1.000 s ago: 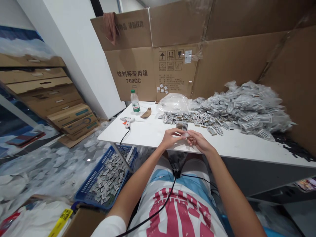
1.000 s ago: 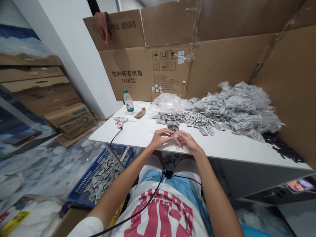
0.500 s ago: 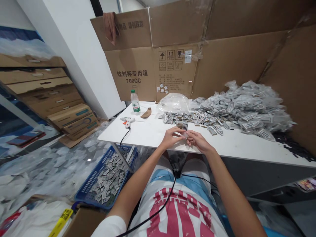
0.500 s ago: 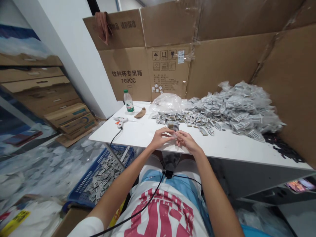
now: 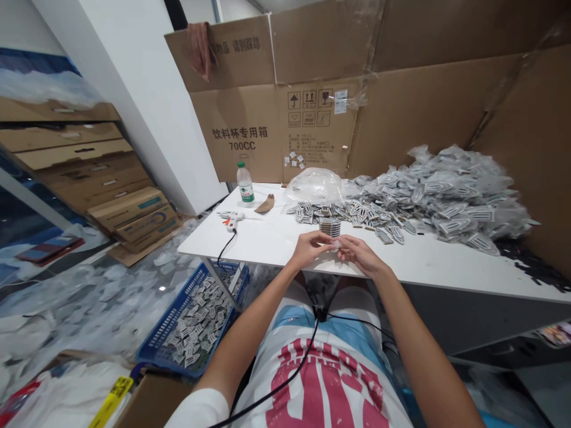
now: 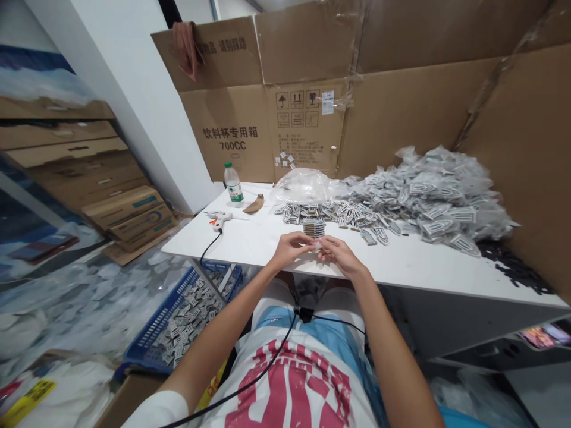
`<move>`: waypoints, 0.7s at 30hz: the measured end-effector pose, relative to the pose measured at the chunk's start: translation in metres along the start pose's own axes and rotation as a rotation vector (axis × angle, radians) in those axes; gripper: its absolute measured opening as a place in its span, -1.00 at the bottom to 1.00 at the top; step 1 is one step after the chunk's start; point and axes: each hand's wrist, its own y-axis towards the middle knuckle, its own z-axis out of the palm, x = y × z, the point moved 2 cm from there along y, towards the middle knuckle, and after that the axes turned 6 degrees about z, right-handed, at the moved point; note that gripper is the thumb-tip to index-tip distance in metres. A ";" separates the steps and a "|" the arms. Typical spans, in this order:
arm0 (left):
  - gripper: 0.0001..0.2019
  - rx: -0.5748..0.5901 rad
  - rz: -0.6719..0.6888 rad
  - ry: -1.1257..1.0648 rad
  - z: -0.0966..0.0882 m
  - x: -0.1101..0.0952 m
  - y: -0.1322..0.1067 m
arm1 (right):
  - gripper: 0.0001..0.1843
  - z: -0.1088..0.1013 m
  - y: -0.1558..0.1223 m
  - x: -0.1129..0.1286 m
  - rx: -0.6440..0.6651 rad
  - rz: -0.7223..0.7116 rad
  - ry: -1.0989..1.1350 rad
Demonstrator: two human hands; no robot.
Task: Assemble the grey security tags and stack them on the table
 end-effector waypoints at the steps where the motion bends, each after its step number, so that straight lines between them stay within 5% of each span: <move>1: -0.63 0.004 -0.006 -0.006 0.000 0.000 0.000 | -0.56 0.000 0.000 0.000 -0.009 -0.002 0.009; 9: -0.62 -0.016 -0.049 -0.064 0.002 0.002 0.002 | -0.56 -0.003 0.000 -0.002 -0.047 -0.019 0.052; 21: -0.72 0.095 0.029 0.135 -0.001 -0.005 0.001 | -0.55 0.001 -0.001 0.000 -0.070 -0.034 0.030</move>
